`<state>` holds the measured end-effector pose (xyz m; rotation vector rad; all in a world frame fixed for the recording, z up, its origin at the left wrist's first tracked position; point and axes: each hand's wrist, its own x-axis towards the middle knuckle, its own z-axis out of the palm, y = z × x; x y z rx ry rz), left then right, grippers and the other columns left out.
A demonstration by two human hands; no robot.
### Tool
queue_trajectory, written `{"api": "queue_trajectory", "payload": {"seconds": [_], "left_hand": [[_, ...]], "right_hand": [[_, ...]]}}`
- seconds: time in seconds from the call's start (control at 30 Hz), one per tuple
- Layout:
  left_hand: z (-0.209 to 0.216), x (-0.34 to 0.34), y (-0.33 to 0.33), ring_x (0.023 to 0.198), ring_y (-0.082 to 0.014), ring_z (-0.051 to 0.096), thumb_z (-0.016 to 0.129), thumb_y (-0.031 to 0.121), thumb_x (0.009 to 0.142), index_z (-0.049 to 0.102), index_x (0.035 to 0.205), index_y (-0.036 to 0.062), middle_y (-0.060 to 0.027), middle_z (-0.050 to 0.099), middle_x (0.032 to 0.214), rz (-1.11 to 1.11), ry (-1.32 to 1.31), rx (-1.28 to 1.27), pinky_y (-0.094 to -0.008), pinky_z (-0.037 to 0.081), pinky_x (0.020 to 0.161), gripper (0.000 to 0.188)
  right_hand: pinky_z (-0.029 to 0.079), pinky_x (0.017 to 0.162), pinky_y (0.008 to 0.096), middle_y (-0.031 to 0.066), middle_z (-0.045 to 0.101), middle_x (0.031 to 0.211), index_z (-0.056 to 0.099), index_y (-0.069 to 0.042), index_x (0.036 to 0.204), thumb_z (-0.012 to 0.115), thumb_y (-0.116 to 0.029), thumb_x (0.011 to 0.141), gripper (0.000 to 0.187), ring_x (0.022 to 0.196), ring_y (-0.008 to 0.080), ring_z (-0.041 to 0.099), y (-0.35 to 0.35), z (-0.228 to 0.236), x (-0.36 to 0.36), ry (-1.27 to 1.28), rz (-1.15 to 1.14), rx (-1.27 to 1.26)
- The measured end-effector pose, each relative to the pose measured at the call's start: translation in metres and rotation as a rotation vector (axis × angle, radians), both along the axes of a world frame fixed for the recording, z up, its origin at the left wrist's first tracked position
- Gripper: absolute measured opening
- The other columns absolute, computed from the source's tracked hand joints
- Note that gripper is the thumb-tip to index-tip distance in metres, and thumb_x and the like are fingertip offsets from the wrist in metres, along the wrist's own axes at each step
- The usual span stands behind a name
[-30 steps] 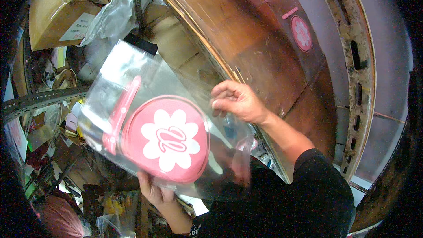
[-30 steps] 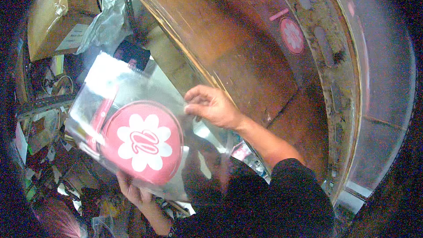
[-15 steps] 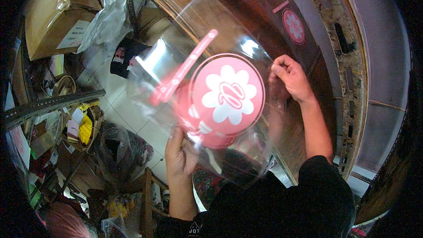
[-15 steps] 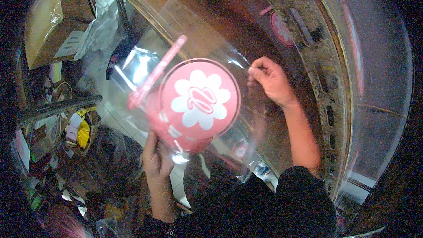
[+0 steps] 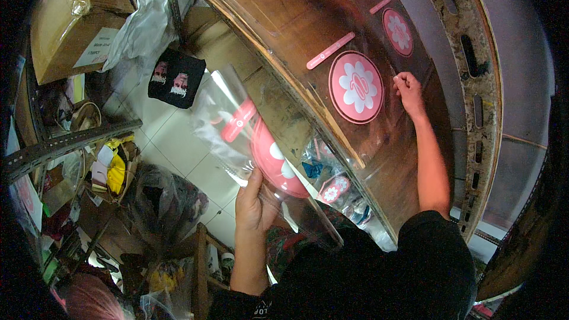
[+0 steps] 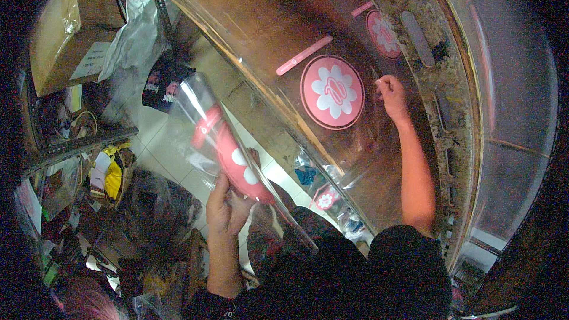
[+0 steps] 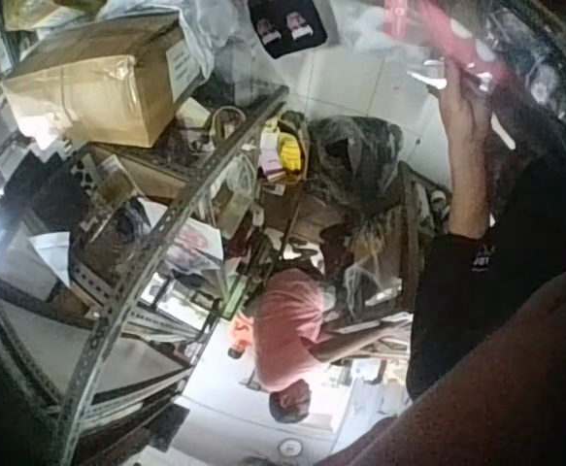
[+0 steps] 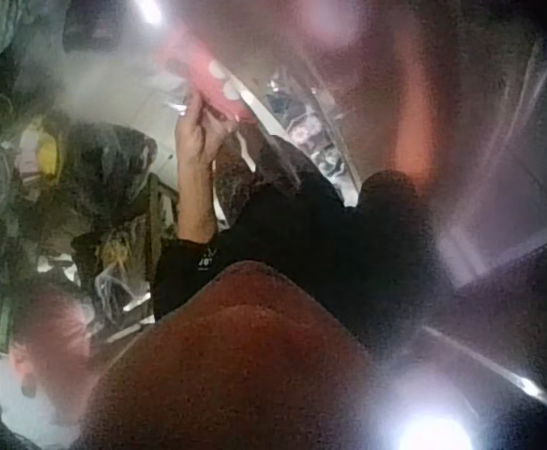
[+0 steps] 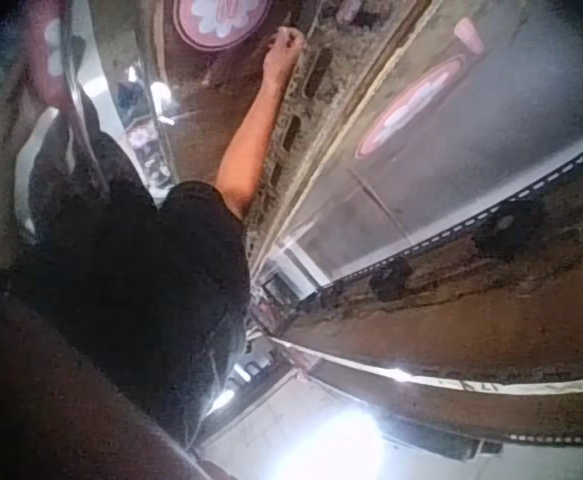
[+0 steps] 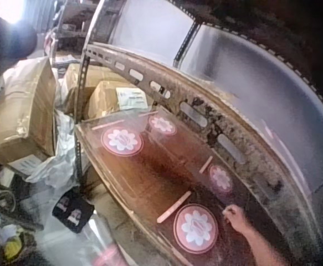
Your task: The person removes pink flower-shaped decorative items from a clear plastic bag and places them on a wooden surface. The person then picks up the items and places them back into the bag.
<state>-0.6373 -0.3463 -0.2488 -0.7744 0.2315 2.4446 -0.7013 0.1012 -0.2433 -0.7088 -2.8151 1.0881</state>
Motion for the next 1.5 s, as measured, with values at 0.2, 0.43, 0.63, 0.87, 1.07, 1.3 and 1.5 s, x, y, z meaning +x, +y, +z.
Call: {"api": "queue_trajectory", "payload": {"seconds": [0.2, 0.43, 0.63, 0.87, 1.07, 1.3, 1.5], "left_hand": [[-0.008, 0.012, -0.011, 0.112, -0.0254, 0.053, 0.047, 0.021, 0.095, 0.044, 0.125, -0.0021, -0.0127, 0.055, 0.122, 0.043, -0.001, -0.076, -0.0428, 0.040, 0.098, 0.037], [-0.010, 0.023, -0.014, 0.115, -0.0245, 0.051, 0.047, 0.020, 0.095, 0.043, 0.126, -0.0027, -0.0135, 0.053, 0.125, 0.063, -0.025, -0.075, -0.0421, 0.038, 0.100, 0.039], [-0.013, 0.031, -0.018, 0.114, -0.0234, 0.052, 0.048, 0.019, 0.094, 0.044, 0.126, -0.0017, -0.0119, 0.053, 0.125, 0.065, -0.049, -0.057, -0.0403, 0.039, 0.100, 0.038], [-0.021, 0.040, -0.020, 0.118, -0.0273, 0.048, 0.049, 0.029, 0.094, 0.044, 0.130, 0.0073, -0.0100, 0.050, 0.129, 0.004, -0.006, -0.175, -0.0484, 0.038, 0.099, 0.043], [-0.013, 0.037, -0.021, 0.118, -0.0219, 0.049, 0.050, 0.021, 0.094, 0.041, 0.130, -0.0011, -0.0123, 0.050, 0.130, 0.060, -0.055, -0.060, -0.0382, 0.038, 0.100, 0.043], [-0.022, 0.047, -0.025, 0.113, -0.0236, 0.052, 0.049, 0.023, 0.094, 0.046, 0.126, 0.0015, -0.0113, 0.054, 0.124, 0.063, -0.063, -0.126, -0.0401, 0.040, 0.097, 0.039], [-0.031, 0.059, -0.032, 0.119, -0.0279, 0.047, 0.048, 0.028, 0.094, 0.043, 0.131, 0.0055, -0.0112, 0.050, 0.130, 0.032, -0.042, -0.120, -0.0470, 0.036, 0.102, 0.043]], "right_hand": [[0.041, 0.057, 0.0219, -0.0023, 0.054, 0.072, 0.057, -0.005, 0.089, 0.058, -0.018, 0.089, 0.013, 0.063, 0.0062, 0.050, 0.024, -0.011, -0.012, 0.070, -0.002, 0.116], [0.044, 0.078, 0.0332, 0.0093, 0.063, 0.085, 0.058, -0.003, 0.097, 0.062, -0.024, 0.084, 0.024, 0.083, 0.0216, 0.059, 0.032, -0.010, -0.027, 0.034, 0.053, 0.308], [0.043, 0.088, 0.0378, 0.0184, 0.059, 0.108, 0.054, -0.001, 0.115, 0.064, -0.019, 0.083, 0.039, 0.101, 0.0311, 0.056, -0.018, -0.003, -0.021, 0.326, 0.171, 0.819], [0.030, 0.104, 0.0454, 0.0223, 0.041, 0.133, 0.049, -0.004, 0.126, 0.064, -0.028, 0.082, 0.052, 0.124, 0.0393, 0.038, -0.096, 0.000, 0.013, 0.117, 0.408, 0.603], [0.028, 0.105, 0.0455, 0.0226, 0.038, 0.136, 0.049, -0.004, 0.126, 0.064, -0.029, 0.082, 0.053, 0.127, 0.0408, 0.034, -0.097, -0.001, 0.016, 0.106, 0.400, 0.555], [0.030, 0.104, 0.0433, 0.0226, 0.041, 0.134, 0.049, -0.002, 0.125, 0.062, -0.027, 0.084, 0.050, 0.125, 0.0393, 0.038, -0.096, -0.001, 0.016, 0.139, 0.433, 0.592], [0.035, 0.101, 0.0414, 0.0210, 0.047, 0.128, 0.051, 0.000, 0.121, 0.063, -0.024, 0.082, 0.047, 0.119, 0.0358, 0.044, -0.109, 0.006, 0.022, 0.232, 0.407, 0.547]]}}
